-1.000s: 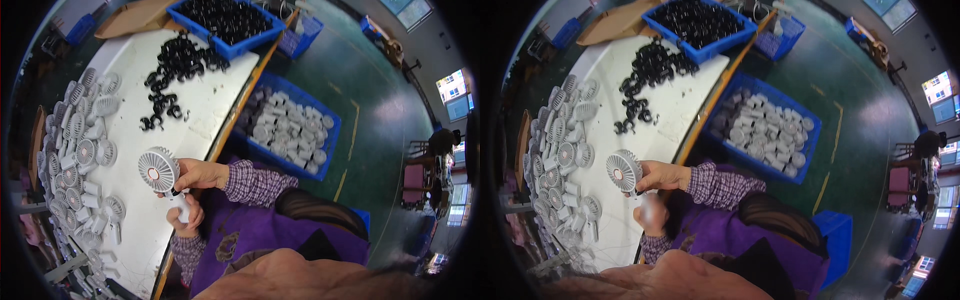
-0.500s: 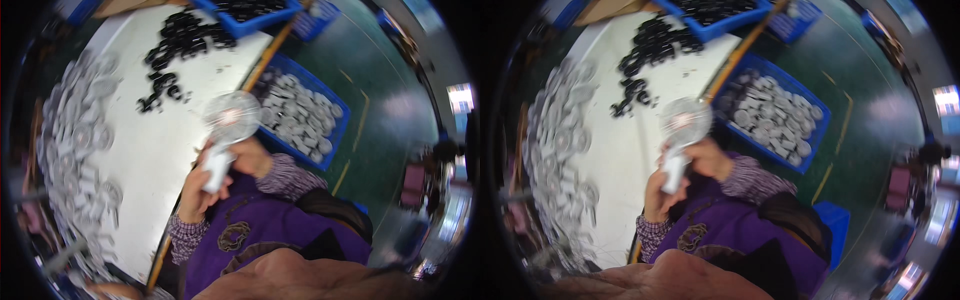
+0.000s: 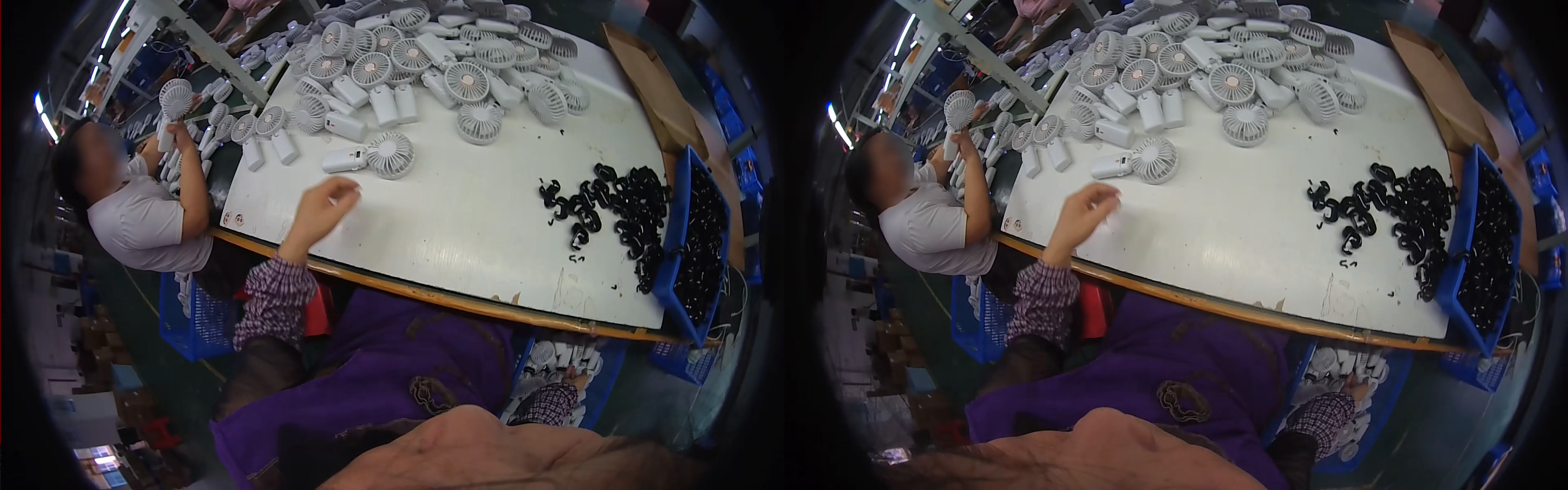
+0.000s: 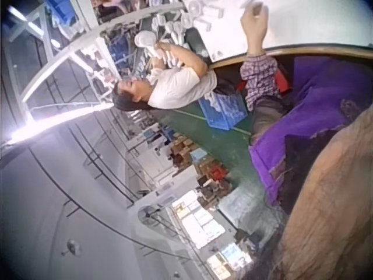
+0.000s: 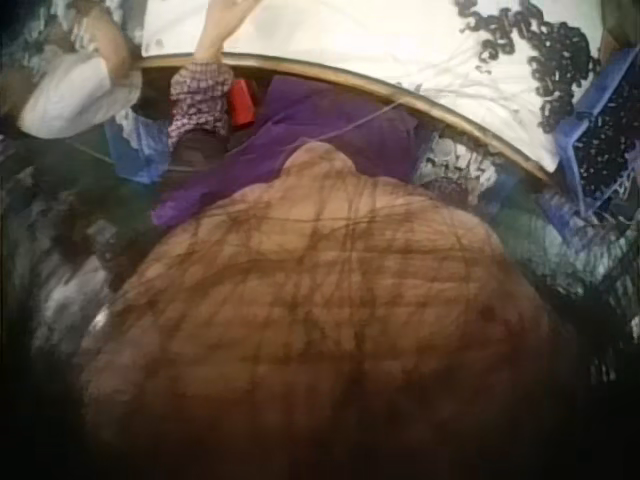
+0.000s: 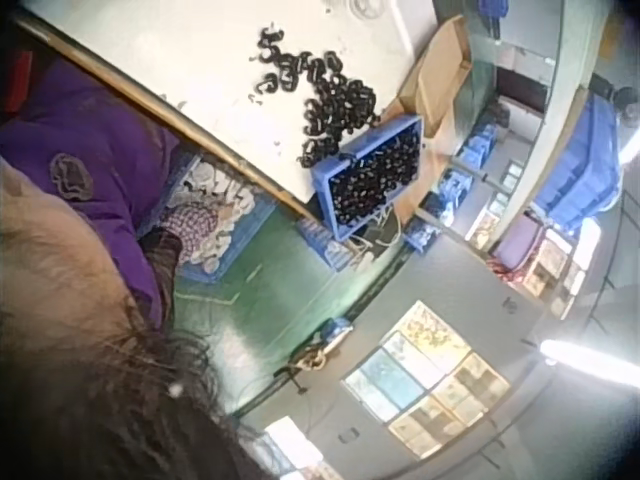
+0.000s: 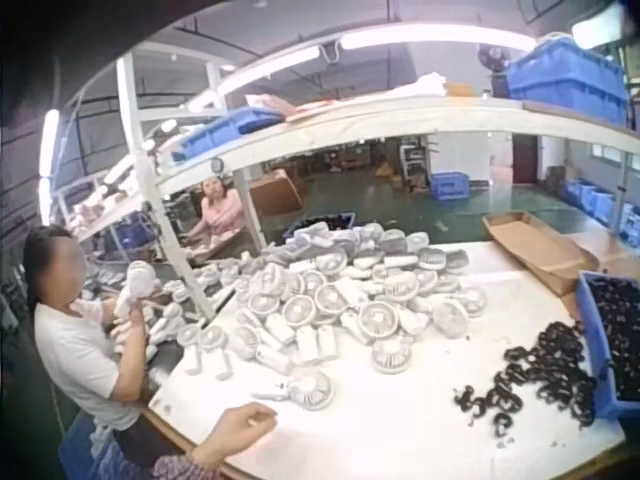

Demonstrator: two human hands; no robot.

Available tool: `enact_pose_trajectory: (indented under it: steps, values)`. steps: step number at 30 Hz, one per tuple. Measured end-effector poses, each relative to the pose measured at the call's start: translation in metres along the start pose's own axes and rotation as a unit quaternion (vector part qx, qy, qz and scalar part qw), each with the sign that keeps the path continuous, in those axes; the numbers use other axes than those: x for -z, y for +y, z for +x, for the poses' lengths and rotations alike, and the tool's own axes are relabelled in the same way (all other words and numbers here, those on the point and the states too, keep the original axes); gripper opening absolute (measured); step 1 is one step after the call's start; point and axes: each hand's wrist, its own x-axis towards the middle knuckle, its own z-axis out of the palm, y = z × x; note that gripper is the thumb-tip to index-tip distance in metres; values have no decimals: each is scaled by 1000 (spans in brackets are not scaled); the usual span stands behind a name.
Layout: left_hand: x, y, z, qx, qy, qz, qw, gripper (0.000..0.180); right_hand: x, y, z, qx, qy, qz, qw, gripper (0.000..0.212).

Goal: Assembling plastic components onto portable handheld fans on a production line.

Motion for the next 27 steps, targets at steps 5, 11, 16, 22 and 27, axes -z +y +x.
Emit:
enact_pose_trajectory:
  steps: [5, 11, 16, 22, 27]
  values:
    - [15, -31, 60, -139, 41, 270, 952, 48, -41, 11, -47, 64, -143, -77, 985, 45]
    - [-10, -29, 98, -154, -66, 343, 924, 39, -27, -12, -191, 153, -325, 18, 933, 19]
    - [-72, 11, 48, -314, 12, 127, 941, 43, -65, -10, -347, 297, -485, -105, 816, 12]
    - [-145, 52, -16, -363, -24, 43, 931, 52, -136, 30, -466, 385, -733, -156, 538, 57]
    - [-117, 68, -13, -195, -195, -82, 958, 48, -142, 28, -487, 477, -679, -163, 534, 34]
